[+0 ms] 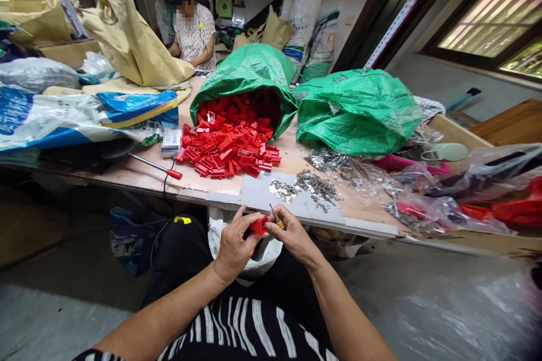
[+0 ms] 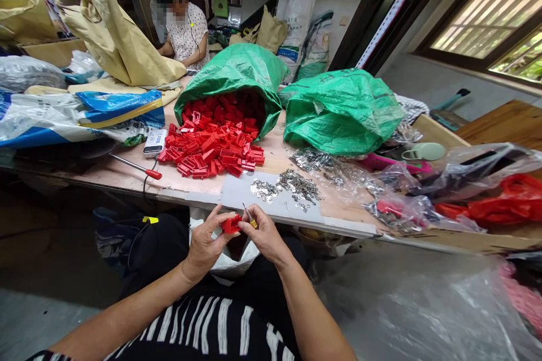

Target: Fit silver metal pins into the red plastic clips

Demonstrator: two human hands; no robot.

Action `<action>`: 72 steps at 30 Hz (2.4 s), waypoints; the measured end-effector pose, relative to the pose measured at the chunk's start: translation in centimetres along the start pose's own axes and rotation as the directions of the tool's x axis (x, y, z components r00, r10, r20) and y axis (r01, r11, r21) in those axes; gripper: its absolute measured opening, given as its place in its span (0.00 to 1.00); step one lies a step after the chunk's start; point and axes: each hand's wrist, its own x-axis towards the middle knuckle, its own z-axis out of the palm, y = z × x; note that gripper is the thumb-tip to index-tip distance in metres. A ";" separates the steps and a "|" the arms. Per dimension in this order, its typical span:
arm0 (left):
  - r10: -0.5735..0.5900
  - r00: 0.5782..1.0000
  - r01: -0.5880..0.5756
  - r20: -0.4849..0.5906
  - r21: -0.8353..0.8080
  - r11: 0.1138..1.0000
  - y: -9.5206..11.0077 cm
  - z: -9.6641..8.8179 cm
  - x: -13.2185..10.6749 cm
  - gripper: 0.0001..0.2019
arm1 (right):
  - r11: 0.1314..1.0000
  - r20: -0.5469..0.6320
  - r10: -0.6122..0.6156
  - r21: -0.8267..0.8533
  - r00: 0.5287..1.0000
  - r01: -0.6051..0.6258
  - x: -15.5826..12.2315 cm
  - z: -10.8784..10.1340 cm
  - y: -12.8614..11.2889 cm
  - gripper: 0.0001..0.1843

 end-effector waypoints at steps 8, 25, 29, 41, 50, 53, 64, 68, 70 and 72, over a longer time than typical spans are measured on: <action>-0.092 0.995 0.094 0.031 -0.073 0.993 -0.1 0.1 0.0 0.13 | 0.968 0.062 0.121 0.214 0.991 -0.132 -0.2 0.2 0.6 0.21; -0.083 0.993 0.095 0.084 -0.146 0.985 0.2 -0.2 -0.6 0.14 | 0.903 0.217 0.208 0.333 0.954 -0.273 -0.8 0.1 0.1 0.23; -0.083 0.990 0.104 0.116 -0.189 0.976 0.2 -0.5 -0.4 0.14 | 0.874 0.236 0.186 0.404 0.954 -0.270 -1.1 0.1 0.3 0.23; -0.485 0.841 0.520 0.242 -0.612 0.596 -0.9 -0.2 -0.5 0.15 | 0.884 0.235 0.164 0.397 0.958 -0.248 -1.0 0.0 0.9 0.22; -0.551 0.794 0.535 0.259 -0.728 0.429 -1.8 0.1 0.0 0.14 | 0.741 -0.270 -0.064 -0.658 0.961 -0.135 2.2 -5.0 0.0 0.07; -0.552 0.788 0.547 0.273 -0.722 0.424 -1.8 0.2 0.0 0.14 | 0.566 -0.265 -0.073 -0.805 0.961 -0.179 3.2 -4.9 0.1 0.06; -0.574 0.777 0.553 0.260 -0.718 0.423 -2.2 -0.2 0.1 0.13 | 0.387 -0.331 -0.070 -0.879 0.941 -0.280 5.2 -3.6 1.2 0.03; -0.574 0.773 0.559 0.272 -0.719 0.413 -2.1 0.0 0.2 0.13 | 0.345 -0.365 -0.047 -0.879 0.930 -0.327 5.2 -3.3 0.9 0.04; -0.572 0.775 0.558 0.270 -0.719 0.416 -2.0 0.1 0.2 0.13 | 0.314 -0.389 -0.029 -0.878 0.921 -0.361 5.1 -3.1 0.7 0.05; -0.569 0.777 0.555 0.269 -0.720 0.417 -2.0 0.1 0.2 0.14 | 0.289 -0.403 -0.005 -0.876 0.915 -0.385 5.2 -2.8 0.4 0.05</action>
